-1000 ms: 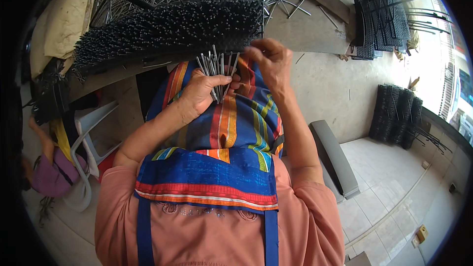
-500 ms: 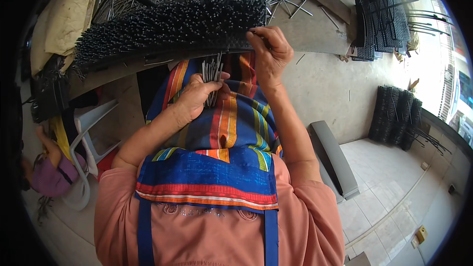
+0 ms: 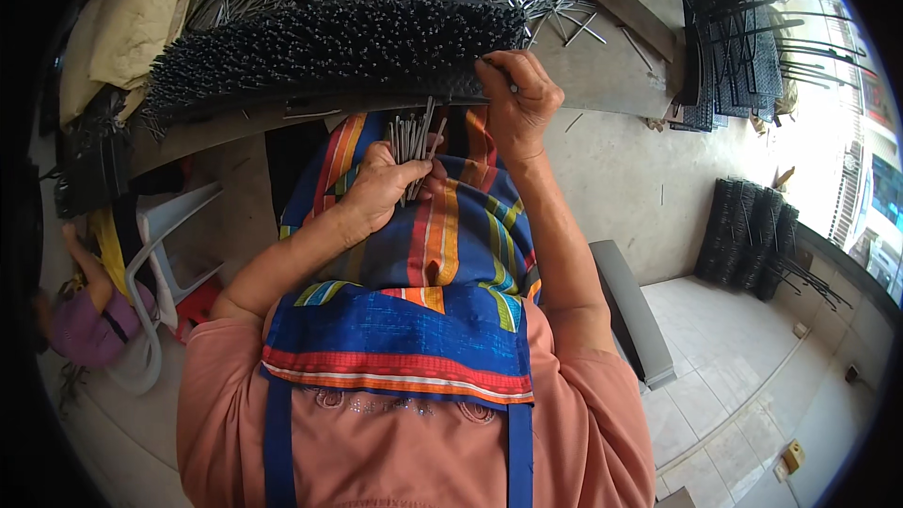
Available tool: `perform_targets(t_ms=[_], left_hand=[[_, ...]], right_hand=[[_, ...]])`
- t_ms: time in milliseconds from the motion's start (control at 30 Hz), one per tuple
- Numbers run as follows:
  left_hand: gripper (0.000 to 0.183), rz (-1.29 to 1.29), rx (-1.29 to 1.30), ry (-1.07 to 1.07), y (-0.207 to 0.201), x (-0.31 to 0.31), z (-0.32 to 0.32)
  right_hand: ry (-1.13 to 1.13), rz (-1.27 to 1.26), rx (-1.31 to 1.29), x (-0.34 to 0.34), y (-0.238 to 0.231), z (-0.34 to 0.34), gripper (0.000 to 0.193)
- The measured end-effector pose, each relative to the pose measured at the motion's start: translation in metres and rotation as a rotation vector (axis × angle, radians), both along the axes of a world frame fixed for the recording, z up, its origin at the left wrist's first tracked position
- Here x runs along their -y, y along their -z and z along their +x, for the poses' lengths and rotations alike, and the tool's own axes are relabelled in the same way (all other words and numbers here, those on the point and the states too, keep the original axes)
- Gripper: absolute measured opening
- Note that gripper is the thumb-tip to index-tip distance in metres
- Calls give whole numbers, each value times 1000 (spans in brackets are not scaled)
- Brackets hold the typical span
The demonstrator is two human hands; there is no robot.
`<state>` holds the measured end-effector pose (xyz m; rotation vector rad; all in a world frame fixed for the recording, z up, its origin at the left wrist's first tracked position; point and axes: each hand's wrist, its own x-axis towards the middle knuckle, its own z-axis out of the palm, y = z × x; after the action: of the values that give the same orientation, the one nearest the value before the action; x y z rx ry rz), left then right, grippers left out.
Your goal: Manually inserting metal wires into an industrial brush head base.
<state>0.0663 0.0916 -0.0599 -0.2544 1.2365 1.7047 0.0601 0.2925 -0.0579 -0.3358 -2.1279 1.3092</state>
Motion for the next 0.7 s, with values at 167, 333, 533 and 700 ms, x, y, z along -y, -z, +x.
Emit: perform_targets(t_ms=[167,333,533,700], left_hand=[[22,6,-31,-57,5,-3,-1],[29,52,-75,-47,16,-3,-1],[25,36,-44,-125,10,-3,-4],[12,32,52,-173,5,-4,-13]], right_hand=[[-14,204,7,8,-16,-11,9],[-55,369,110,7,-13,-16,10],[17,267,126,17,-6,-11,13],[-56,421,197,14,-4,-15,14]])
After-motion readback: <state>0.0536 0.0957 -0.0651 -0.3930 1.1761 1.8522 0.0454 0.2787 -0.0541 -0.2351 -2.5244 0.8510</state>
